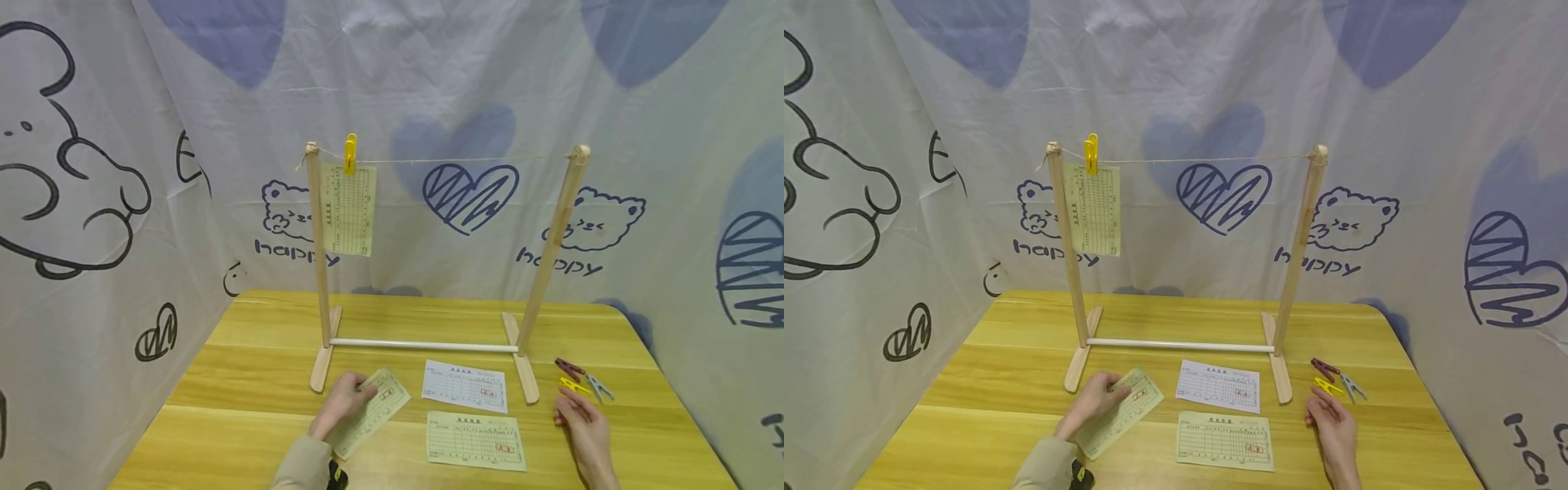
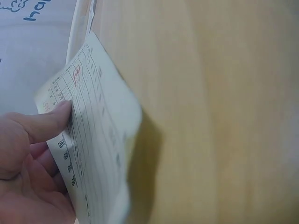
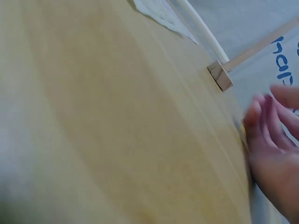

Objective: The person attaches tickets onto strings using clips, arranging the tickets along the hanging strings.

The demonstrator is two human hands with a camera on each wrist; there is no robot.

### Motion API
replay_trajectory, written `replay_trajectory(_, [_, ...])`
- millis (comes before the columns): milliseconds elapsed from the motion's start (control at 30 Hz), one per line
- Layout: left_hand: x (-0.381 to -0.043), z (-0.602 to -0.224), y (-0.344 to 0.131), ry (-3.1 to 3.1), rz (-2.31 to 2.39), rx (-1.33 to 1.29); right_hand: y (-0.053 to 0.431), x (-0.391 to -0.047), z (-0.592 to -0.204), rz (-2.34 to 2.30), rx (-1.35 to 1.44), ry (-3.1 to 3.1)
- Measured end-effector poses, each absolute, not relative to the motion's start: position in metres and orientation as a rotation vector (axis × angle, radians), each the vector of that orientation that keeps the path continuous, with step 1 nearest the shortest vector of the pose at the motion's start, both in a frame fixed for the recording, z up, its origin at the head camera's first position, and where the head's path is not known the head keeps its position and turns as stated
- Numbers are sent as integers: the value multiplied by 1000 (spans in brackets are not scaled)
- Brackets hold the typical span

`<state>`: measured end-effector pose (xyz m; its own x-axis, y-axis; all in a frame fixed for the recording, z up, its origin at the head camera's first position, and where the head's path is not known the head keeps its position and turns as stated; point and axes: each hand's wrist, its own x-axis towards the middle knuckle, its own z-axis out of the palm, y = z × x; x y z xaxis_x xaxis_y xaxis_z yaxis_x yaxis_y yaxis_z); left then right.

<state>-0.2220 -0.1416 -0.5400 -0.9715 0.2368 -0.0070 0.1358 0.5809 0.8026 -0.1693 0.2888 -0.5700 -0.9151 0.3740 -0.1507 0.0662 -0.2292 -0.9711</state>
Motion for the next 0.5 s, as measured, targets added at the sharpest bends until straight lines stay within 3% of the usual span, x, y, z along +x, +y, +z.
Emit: replay_trajectory(500, [-222,-543,-144,2600,1418,289,295,-174,-576,1836,-825,-1800])
